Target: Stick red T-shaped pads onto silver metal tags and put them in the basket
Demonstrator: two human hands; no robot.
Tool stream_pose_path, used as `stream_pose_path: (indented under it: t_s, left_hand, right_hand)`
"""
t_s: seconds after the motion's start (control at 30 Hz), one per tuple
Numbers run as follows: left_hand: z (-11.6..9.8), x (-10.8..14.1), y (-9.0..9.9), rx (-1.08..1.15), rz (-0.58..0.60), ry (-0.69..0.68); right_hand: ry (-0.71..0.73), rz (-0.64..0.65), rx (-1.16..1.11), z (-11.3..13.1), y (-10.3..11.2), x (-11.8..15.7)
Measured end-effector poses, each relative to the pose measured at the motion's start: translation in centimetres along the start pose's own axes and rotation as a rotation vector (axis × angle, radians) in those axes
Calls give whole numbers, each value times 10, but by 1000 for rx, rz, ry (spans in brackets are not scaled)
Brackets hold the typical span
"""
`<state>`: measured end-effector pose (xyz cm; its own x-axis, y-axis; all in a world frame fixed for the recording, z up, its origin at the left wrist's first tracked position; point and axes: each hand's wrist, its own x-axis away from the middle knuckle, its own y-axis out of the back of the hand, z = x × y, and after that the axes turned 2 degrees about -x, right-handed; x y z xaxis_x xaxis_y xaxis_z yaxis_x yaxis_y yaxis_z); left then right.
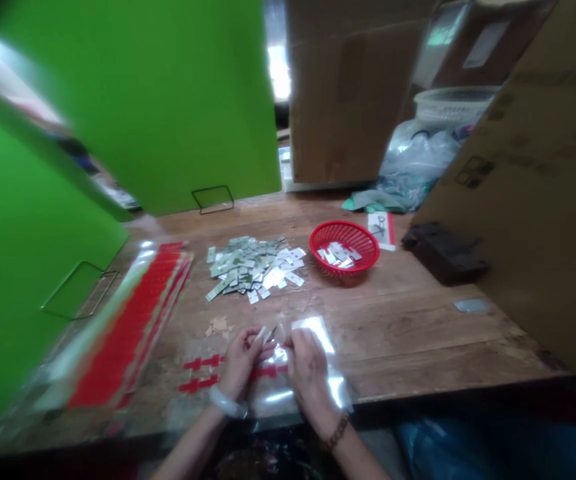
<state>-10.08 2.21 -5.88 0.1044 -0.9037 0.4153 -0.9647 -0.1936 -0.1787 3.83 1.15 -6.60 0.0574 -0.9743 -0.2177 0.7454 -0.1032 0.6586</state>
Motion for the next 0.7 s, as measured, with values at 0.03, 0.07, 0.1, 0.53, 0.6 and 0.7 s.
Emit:
stream_pose_path:
  t_s: [0.03, 0.07, 0.1, 0.53, 0.6, 0.7]
  left_hand:
    - [0, 0, 0, 4, -1, -2]
    - [0, 0, 0, 8, -1, -3]
    - [1, 0, 0, 12, -2, -3]
    - [-2, -10, -1, 43, -11, 8]
    - [-5, -14, -2, 48, -11, 3]
    - [-8, -21, -3, 56, -13, -3]
  right_hand:
    - [0, 2, 10, 1, 0, 0]
    - [2, 4, 16, 1, -1, 0]
    - [4, 6, 16, 1, -1, 1]
    - [-39, -30, -104, -1, 0, -1]
    - [-56, -47, -97, -1, -1, -6]
    - [-53, -54, -92, -2, -3, -15]
